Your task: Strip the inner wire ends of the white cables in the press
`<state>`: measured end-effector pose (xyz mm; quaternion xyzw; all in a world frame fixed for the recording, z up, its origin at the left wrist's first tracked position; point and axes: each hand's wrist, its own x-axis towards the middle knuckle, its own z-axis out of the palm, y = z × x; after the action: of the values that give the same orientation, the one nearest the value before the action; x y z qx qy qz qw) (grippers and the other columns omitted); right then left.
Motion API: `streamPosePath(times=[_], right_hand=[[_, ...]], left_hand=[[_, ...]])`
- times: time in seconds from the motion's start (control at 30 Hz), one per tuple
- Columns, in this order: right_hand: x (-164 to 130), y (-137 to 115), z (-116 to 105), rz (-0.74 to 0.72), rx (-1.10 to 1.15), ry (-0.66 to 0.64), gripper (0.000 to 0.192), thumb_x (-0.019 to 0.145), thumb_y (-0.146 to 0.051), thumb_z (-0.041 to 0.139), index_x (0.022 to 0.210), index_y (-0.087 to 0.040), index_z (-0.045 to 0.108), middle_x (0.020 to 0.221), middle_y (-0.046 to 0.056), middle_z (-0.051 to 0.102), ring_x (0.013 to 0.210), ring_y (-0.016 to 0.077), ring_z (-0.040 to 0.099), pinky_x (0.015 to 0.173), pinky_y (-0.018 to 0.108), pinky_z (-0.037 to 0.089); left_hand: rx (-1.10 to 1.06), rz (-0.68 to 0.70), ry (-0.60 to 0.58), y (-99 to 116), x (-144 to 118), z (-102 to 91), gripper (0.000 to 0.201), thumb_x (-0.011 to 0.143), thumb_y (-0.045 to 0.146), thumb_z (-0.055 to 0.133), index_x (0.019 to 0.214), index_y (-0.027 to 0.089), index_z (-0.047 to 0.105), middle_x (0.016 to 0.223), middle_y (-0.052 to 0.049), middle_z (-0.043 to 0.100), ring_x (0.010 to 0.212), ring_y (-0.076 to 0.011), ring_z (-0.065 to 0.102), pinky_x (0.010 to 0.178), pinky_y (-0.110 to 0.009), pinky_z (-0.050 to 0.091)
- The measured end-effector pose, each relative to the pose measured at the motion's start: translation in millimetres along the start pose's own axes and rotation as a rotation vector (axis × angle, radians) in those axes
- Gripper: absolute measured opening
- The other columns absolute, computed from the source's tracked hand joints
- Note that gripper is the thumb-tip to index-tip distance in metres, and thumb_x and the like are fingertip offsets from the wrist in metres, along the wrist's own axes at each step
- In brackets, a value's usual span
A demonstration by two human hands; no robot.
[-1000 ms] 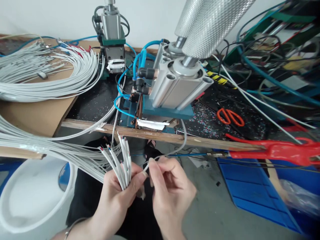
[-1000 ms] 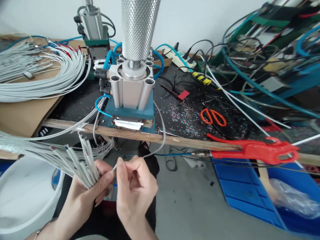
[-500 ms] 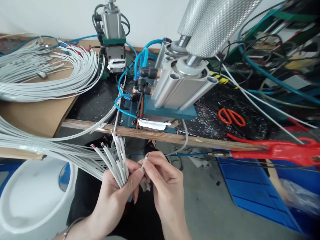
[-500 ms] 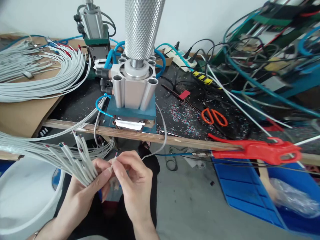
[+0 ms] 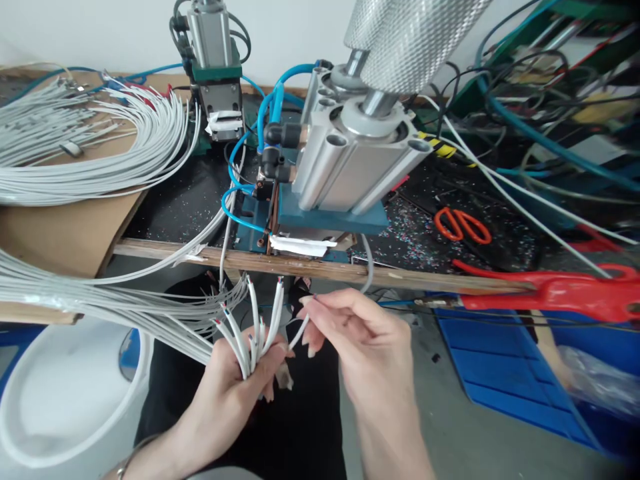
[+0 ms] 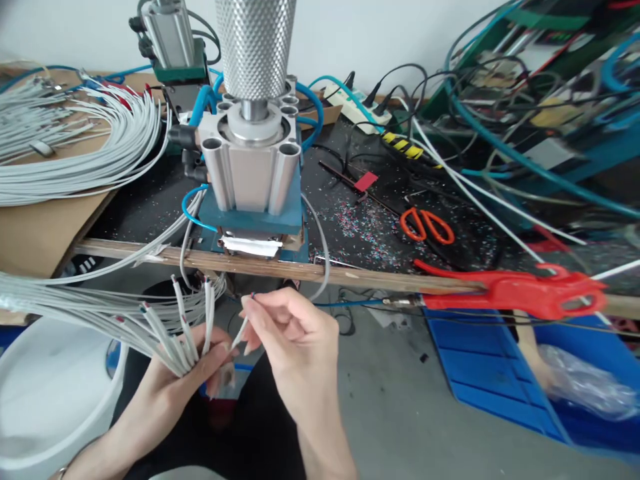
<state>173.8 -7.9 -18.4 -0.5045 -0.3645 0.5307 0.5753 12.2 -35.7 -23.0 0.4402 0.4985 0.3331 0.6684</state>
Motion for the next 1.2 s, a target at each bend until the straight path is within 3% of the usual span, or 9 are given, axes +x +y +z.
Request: streamPosePath(times=[0.13,0.27,0.4,0.57,0.67,0.9,1.03,1.13,1.2], right_hand=[[6.0,-12.1,-12.2,0.146,0.003,-0.283,0.017,0.078,-0.028,0.089,0.072,-0.02,0.076,0.06,0.001,0.071,0.047,0.0132,0.064,0.044,0.022,0.056],[6.4,-18.8,-16.0,0.21,-0.028,-0.271,0.018,0.073,-0.028,0.091,0.068,-0.02,0.076,0.07,0.002,0.072,0.043,0.0088,0.056,0.038,0.021,0.048],[8.8,-28.6,-21.7,0.209,-0.198,-0.351,0.023,0.073,-0.03,0.089,0.062,-0.02,0.072,0.057,-0.001,0.063,0.038,0.0083,0.046,0.033,0.02,0.034],[36.9,-46.2,-32.4,0.268,-0.638,-0.783,0.025,0.075,-0.012,0.078,0.054,-0.019,0.067,0.046,-0.006,0.051,0.043,0.0067,0.041,0.038,0.017,0.025],[51.4,-44.0,-28.3,0.485,-0.474,-0.944,0.021,0.072,-0.02,0.081,0.055,-0.019,0.068,0.047,-0.005,0.058,0.035,0.006,0.042,0.031,0.016,0.026],[10.6,1.7,10.3,0.585,0.388,-0.317,0.04,0.066,-0.034,0.094,0.058,-0.019,0.057,0.042,-0.01,0.046,0.032,0.0002,0.02,0.028,0.011,0.018],[-8.6,13.4,16.3,0.28,0.322,-0.086,0.027,0.08,-0.045,0.085,0.077,-0.02,0.076,0.055,-0.006,0.054,0.037,0.004,0.038,0.031,0.015,0.033],[-14.2,16.8,12.9,0.147,0.168,-0.04,0.028,0.087,-0.049,0.079,0.096,-0.023,0.083,0.073,-0.001,0.063,0.049,0.0072,0.054,0.041,0.019,0.043],[-15.9,19.6,10.2,0.113,0.119,-0.065,0.019,0.087,-0.043,0.081,0.091,-0.025,0.084,0.078,0.0,0.065,0.05,0.0059,0.053,0.043,0.019,0.042]], left_hand=[[-0.04,-0.027,-0.097,2.3,0.6,-4.2,0.036,0.1,0.05,0.061,0.096,0.016,0.072,0.067,0.002,0.056,0.057,-0.0104,0.049,0.058,-0.024,0.04],[-0.094,-0.058,-0.087,2.9,1.1,-6.5,0.036,0.098,0.05,0.063,0.088,0.016,0.072,0.062,0.003,0.053,0.051,-0.009,0.045,0.049,-0.021,0.034],[-0.083,-0.087,-0.102,4.3,-0.6,-7.0,0.034,0.095,0.049,0.066,0.084,0.017,0.064,0.063,0.002,0.056,0.05,-0.0102,0.047,0.048,-0.022,0.038],[0.183,-0.043,-0.247,10.3,-6.1,-8.0,0.025,0.089,0.03,0.068,0.071,0.018,0.055,0.062,0.002,0.053,0.058,-0.0117,0.042,0.054,-0.025,0.031],[0.189,-0.008,-0.258,12.0,-8.5,-6.3,0.024,0.091,0.03,0.067,0.073,0.018,0.055,0.065,0.002,0.053,0.061,-0.012,0.042,0.056,-0.026,0.031],[-0.086,0.003,-0.014,1.3,-7.1,3.1,0.034,0.099,0.049,0.062,0.086,0.018,0.059,0.061,0.006,0.046,0.05,-0.008,0.036,0.047,-0.021,0.03],[-0.156,-0.02,0.072,-0.8,-2.3,1.1,0.038,0.096,0.053,0.065,0.084,0.017,0.062,0.06,0.005,0.051,0.047,-0.0072,0.042,0.044,-0.018,0.033],[-0.176,-0.012,0.086,1.1,0.0,0.6,0.038,0.096,0.052,0.067,0.084,0.016,0.065,0.062,0.004,0.055,0.048,-0.0066,0.045,0.045,-0.017,0.035],[-0.182,-0.003,0.08,1.7,-0.1,1.3,0.038,0.096,0.052,0.068,0.084,0.016,0.066,0.062,0.003,0.056,0.048,-0.0062,0.045,0.046,-0.017,0.036]])
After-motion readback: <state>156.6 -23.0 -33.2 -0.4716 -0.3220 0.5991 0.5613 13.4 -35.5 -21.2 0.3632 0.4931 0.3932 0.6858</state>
